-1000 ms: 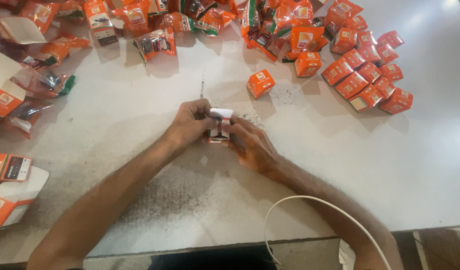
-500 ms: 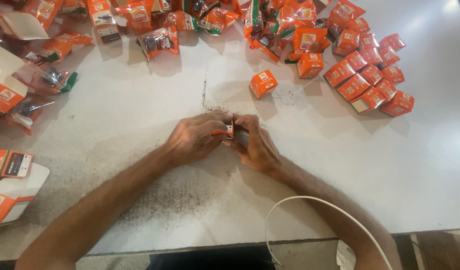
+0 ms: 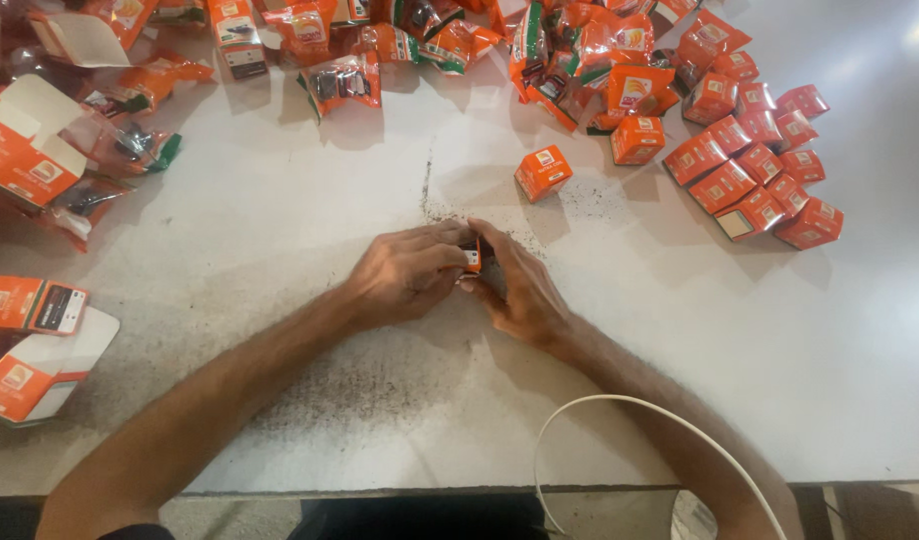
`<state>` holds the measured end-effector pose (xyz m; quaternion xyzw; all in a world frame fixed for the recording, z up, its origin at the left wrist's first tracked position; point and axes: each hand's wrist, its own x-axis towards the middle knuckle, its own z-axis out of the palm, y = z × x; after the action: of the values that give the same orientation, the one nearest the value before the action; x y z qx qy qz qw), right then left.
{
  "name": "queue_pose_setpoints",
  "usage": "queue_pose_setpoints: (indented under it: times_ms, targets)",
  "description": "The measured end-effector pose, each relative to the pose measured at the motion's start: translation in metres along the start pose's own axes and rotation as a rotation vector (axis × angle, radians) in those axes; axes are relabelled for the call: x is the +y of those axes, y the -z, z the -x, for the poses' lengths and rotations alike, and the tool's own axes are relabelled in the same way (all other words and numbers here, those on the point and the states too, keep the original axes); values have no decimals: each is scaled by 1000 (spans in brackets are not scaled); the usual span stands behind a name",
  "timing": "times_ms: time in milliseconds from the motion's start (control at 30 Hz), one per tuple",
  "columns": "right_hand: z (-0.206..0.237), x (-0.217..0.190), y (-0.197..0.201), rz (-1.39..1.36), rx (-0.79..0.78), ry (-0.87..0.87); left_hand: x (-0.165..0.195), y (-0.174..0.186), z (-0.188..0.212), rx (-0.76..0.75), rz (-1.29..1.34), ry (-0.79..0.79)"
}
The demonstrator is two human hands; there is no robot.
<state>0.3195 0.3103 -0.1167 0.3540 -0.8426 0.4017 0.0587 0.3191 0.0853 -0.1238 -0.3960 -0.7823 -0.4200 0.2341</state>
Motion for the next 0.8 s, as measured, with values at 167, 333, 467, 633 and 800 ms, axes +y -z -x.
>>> queue_pose_setpoints:
  times_ms: [167,333,467,633,800]
  targets:
    - [1,5,0,-9,7,65,1,6,4,-113,-74,-80]
    - [-10,7,0,250,-18,105,14,19,2,-170,-172,-12]
    - [-35,30,24,678,201,244,12,22,-4,28,-80,85]
    - [-27,79,92,892,174,-135,-34,22,-29,76,-310,64]
    - [-8,99,117,1184,361,-221,-141,62,-107,344,-631,252]
